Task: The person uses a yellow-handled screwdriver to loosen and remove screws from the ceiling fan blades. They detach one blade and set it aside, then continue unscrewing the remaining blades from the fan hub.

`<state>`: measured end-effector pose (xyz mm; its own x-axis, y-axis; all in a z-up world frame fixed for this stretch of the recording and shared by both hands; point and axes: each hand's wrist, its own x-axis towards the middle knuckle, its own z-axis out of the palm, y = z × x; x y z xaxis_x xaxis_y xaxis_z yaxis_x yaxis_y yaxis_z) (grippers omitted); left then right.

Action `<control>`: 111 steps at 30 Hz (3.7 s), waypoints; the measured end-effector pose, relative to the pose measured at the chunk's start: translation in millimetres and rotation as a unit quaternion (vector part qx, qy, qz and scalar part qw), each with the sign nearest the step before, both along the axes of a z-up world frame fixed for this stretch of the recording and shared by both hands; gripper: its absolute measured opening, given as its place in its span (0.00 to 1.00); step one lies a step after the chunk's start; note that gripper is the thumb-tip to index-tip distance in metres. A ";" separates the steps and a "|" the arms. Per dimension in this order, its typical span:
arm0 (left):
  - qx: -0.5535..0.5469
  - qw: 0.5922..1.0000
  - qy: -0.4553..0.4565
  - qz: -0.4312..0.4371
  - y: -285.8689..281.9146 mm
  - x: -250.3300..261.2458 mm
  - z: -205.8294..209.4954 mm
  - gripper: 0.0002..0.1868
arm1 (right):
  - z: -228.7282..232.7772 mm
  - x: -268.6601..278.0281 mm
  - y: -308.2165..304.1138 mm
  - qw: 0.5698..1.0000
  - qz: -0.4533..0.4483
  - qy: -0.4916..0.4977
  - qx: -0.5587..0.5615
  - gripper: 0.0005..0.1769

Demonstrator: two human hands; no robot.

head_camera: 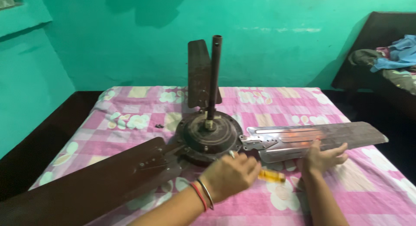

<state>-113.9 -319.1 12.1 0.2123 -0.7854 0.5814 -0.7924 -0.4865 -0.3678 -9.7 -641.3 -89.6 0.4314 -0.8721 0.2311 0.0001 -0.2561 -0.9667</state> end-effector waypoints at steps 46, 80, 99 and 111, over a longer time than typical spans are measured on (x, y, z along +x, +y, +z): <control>-0.240 0.807 0.445 0.304 -131.7 129.7 56.1 0.20 | 66.2 -38.6 60.4 0.858 0.307 -0.338 0.236 0.38; -0.691 0.653 0.310 0.010 206.1 11.8 217.2 0.16 | 316.1 -102.0 379.2 0.751 0.539 -0.377 -0.053 0.53; -0.596 0.689 0.221 0.349 375.8 22.6 113.5 0.18 | 186.4 0.0 497.5 0.641 0.747 -0.120 0.131 0.33; -0.431 0.618 0.391 0.528 435.1 77.7 -8.4 0.32 | 100.4 28.6 529.1 0.685 0.709 0.141 0.095 0.26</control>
<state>-36.2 116.0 3.6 0.8232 0.5619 0.0819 0.3634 -0.6321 0.6843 18.9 -112.2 10.8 0.8794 0.4666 -0.0943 -0.0741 -0.0615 -0.9953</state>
